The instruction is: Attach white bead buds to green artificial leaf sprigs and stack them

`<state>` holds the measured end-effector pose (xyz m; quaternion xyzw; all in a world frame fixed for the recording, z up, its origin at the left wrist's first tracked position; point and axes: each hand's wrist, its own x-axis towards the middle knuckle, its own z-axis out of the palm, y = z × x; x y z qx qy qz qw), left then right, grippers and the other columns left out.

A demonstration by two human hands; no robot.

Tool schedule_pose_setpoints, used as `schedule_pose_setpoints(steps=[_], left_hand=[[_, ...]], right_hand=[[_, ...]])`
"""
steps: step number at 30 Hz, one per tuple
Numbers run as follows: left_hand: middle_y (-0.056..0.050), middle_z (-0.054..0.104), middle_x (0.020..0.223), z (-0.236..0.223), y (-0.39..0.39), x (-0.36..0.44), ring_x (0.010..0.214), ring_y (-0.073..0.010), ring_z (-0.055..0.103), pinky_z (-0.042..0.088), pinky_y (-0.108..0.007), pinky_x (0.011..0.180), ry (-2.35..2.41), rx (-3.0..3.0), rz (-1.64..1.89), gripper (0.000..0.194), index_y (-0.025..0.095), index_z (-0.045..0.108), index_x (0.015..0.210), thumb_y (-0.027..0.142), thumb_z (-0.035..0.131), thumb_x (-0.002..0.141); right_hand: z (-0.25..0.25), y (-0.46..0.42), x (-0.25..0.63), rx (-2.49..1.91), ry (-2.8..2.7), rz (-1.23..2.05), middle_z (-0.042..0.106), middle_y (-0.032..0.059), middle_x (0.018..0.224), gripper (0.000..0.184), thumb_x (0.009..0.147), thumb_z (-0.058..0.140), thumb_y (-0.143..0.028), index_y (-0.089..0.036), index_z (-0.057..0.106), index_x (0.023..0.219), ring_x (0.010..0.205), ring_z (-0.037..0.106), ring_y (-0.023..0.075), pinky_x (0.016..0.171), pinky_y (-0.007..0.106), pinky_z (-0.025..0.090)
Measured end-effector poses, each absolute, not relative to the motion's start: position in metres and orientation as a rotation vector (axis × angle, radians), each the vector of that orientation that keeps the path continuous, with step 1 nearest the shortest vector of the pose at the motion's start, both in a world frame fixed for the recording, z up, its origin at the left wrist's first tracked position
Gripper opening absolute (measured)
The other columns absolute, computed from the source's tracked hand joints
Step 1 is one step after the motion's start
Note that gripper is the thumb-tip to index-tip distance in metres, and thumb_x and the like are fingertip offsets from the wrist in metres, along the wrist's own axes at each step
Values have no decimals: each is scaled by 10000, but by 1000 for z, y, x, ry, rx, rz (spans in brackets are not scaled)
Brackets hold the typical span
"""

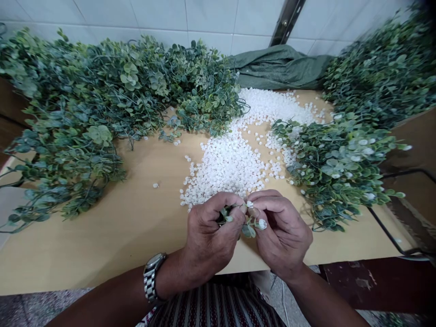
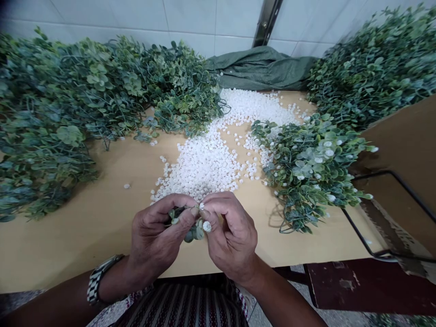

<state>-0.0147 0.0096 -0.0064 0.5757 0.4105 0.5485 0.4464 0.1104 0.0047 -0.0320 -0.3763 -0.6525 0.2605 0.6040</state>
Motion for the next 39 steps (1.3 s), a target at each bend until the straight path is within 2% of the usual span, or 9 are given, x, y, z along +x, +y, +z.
schedule_pose_setpoints(steps=[4, 8, 12, 15, 20, 26, 32, 39], left_hand=[[52, 516, 559, -5, 13, -16, 489, -47, 425, 365, -146, 442, 1032, 1421, 1342, 154, 154, 588, 681, 65, 545, 799], [45, 509, 523, 2, 17, -18, 448, -57, 417, 351, -165, 405, 1002, 1334, 1234, 130, 153, 590, 672, 122, 560, 795], [34, 524, 505, 10, 22, -21, 428, -61, 427, 355, -176, 401, 969, 1277, 1071, 143, 151, 588, 652, 177, 564, 791], [34, 518, 505, 15, 26, -20, 433, -58, 424, 353, -172, 406, 973, 1259, 1016, 164, 153, 578, 622, 200, 580, 779], [31, 526, 507, 19, 29, -13, 434, -56, 427, 352, -168, 405, 960, 1265, 1013, 157, 152, 590, 620, 211, 591, 765], [43, 518, 499, 20, 31, 2, 419, -57, 427, 363, -164, 390, 1003, 1207, 1062, 121, 155, 580, 636, 192, 599, 750], [39, 519, 513, 19, 35, 15, 453, -61, 435, 369, -167, 421, 992, 1240, 1108, 147, 156, 561, 641, 204, 594, 776], [44, 507, 532, 19, 39, 21, 463, -65, 428, 365, -175, 433, 984, 1257, 1071, 146, 163, 566, 668, 227, 583, 798]], right_hand=[[-32, 4, 112, -860, -1568, 550, 603, 30, 886, 292, 796, 512, 48, -176, 605, 959, 849, 588, 127, 734, 268, 484], [-27, 7, 116, -905, -1562, 615, 609, 7, 832, 207, 829, 538, -9, -192, 602, 904, 814, 590, 109, 726, 242, 484], [-21, 9, 119, -1006, -1439, 826, 614, -12, 768, 82, 866, 570, -135, -209, 593, 839, 712, 583, 95, 630, 204, 486], [-18, 9, 122, -1053, -1397, 861, 615, -19, 715, 44, 847, 607, -173, -206, 606, 818, 634, 568, 91, 563, 191, 477], [-16, 10, 128, -1090, -1371, 761, 643, -35, 684, 56, 819, 632, -161, -212, 638, 842, 576, 574, 81, 528, 178, 478], [-19, 14, 132, -998, -1425, 497, 673, -14, 755, 170, 817, 593, -68, -220, 659, 854, 702, 638, 103, 643, 210, 518], [-20, 17, 132, -1022, -1310, 379, 671, -20, 730, 180, 794, 599, -57, -223, 661, 827, 685, 640, 107, 633, 212, 521], [-20, 21, 138, -1105, -1084, 674, 635, -27, 644, 43, 796, 650, -202, -199, 656, 754, 568, 562, 90, 536, 187, 477]])
